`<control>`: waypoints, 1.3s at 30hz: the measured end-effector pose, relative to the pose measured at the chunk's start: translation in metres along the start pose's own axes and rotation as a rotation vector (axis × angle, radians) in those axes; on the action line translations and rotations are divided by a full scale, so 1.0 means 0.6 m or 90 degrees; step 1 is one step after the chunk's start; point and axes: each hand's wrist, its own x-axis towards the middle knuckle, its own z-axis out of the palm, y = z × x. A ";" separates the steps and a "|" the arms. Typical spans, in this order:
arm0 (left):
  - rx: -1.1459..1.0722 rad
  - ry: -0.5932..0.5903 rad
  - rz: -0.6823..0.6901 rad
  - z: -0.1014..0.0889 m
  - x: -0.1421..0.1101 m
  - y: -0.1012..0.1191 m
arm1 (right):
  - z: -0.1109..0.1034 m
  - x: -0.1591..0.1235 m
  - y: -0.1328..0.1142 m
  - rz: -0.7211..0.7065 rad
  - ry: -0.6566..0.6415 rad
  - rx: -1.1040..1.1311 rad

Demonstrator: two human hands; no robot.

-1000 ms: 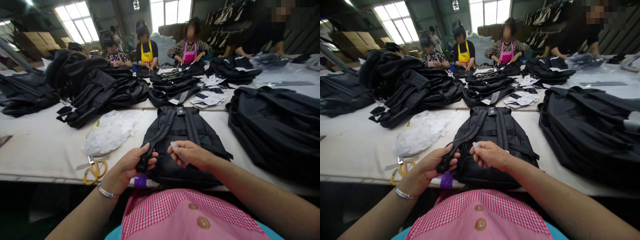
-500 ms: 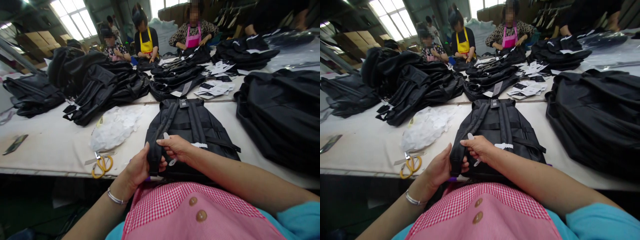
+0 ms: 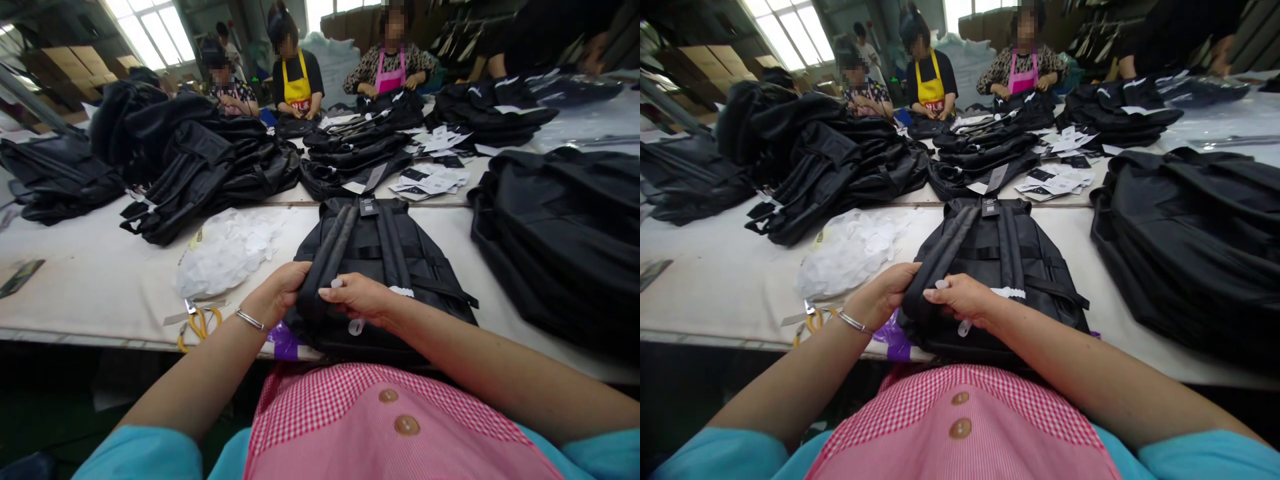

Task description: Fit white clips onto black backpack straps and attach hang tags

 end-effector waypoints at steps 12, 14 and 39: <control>0.096 0.009 0.069 -0.004 -0.032 0.000 | 0.024 0.007 -0.008 -0.037 0.040 0.013; 0.124 0.003 0.108 -0.009 -0.046 -0.007 | 0.025 0.008 -0.014 -0.067 0.077 0.013; 0.099 0.123 0.289 0.016 -0.159 0.053 | -0.019 -0.001 -0.054 -0.628 0.084 -0.526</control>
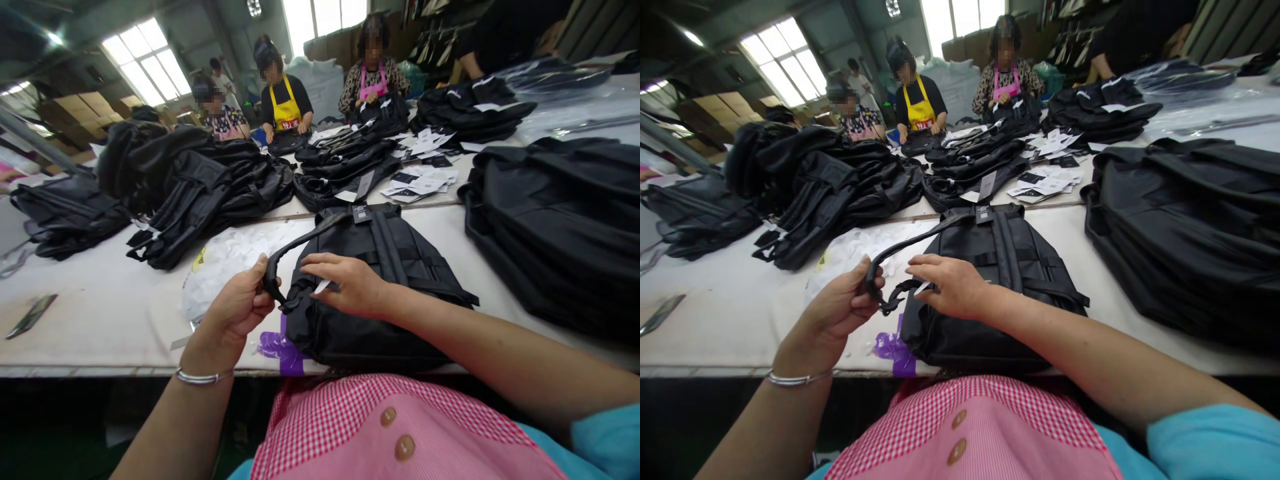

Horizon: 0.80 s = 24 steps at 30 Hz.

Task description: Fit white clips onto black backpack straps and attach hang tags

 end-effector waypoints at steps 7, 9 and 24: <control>0.017 -0.125 0.137 0.025 -0.001 0.036 | 0.012 0.050 -0.034 -0.015 -0.024 -0.097; 0.092 -0.137 0.141 0.031 -0.001 0.034 | 0.022 0.047 -0.026 0.000 -0.021 -0.096; 0.050 0.048 0.197 0.016 -0.023 -0.010 | 0.029 0.050 0.053 0.111 -0.063 -0.290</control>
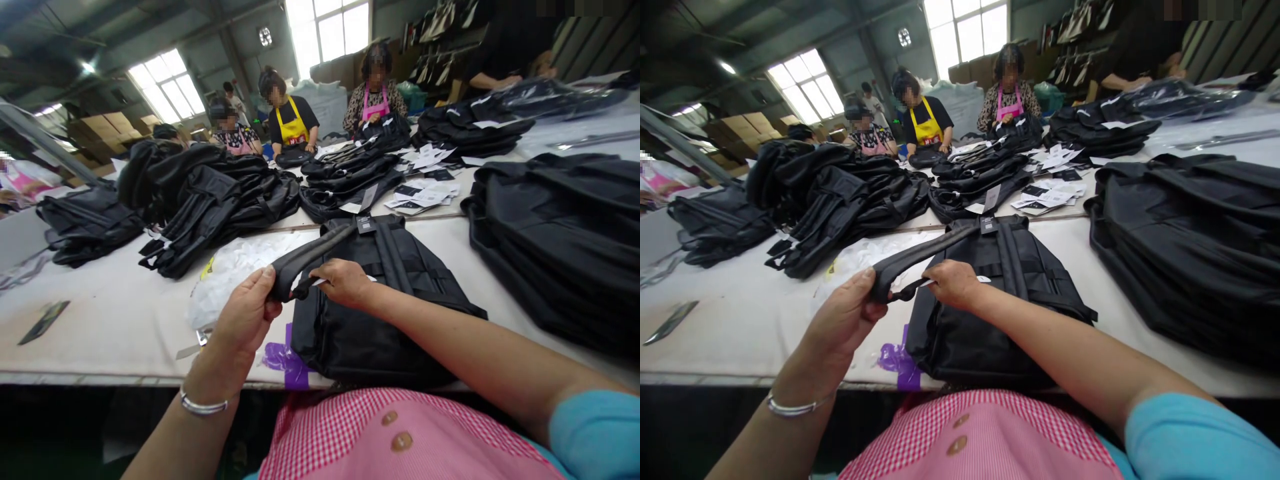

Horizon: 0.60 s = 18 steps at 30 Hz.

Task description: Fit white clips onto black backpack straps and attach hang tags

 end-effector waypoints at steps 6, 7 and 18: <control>-0.098 0.032 -0.149 -0.023 -0.014 -0.053 | 0.006 -0.005 0.013 0.031 0.002 -0.092; -0.105 0.029 -0.184 -0.026 -0.015 -0.062 | 0.007 -0.008 0.013 0.029 0.001 -0.104; -0.109 -0.011 -0.288 -0.031 0.001 -0.129 | 0.007 -0.023 0.017 0.040 0.067 -0.148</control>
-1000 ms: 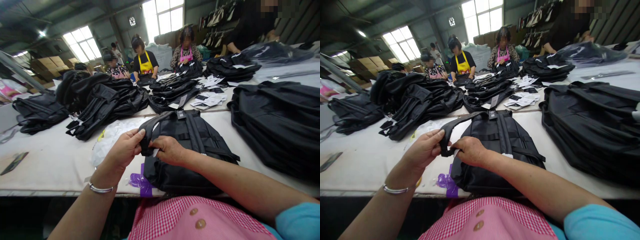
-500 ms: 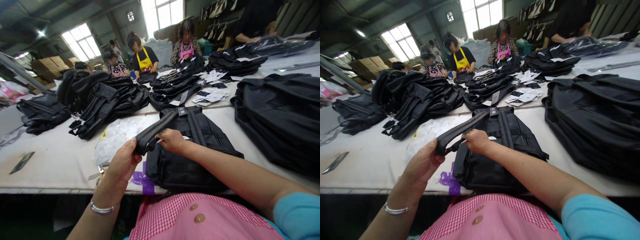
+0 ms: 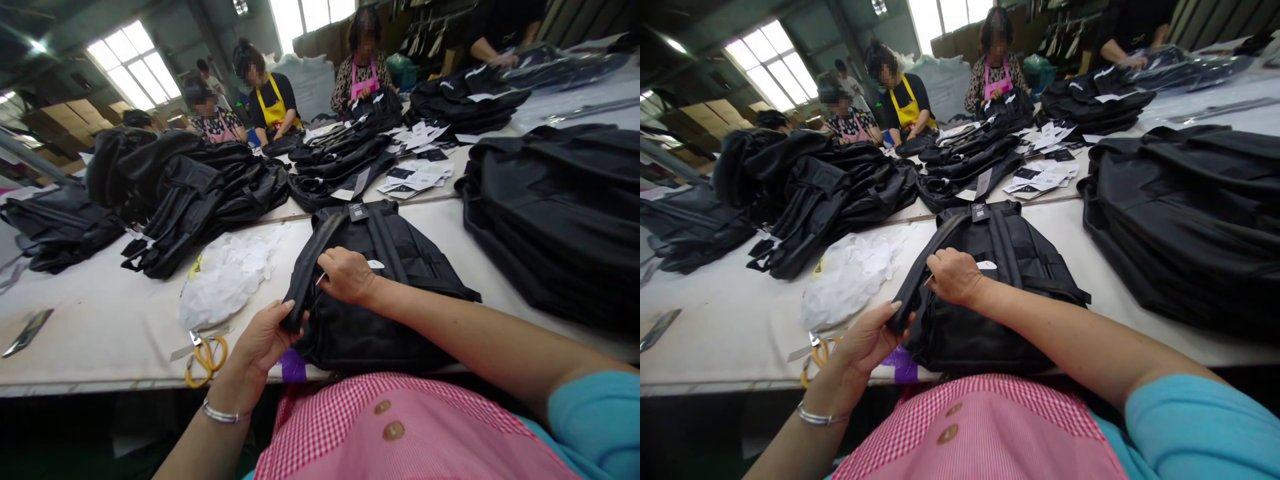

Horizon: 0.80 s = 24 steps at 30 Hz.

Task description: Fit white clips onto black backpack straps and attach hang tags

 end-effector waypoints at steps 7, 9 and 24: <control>0.002 -0.141 -0.068 -0.011 0.022 -0.003 | 0.010 0.000 0.014 -0.283 0.028 -0.051; -0.021 -0.163 -0.104 -0.006 0.025 0.004 | 0.013 0.000 0.018 -0.298 0.035 -0.051; 0.014 -0.052 -0.068 0.031 0.024 -0.013 | 0.015 -0.011 0.045 -0.260 0.048 0.154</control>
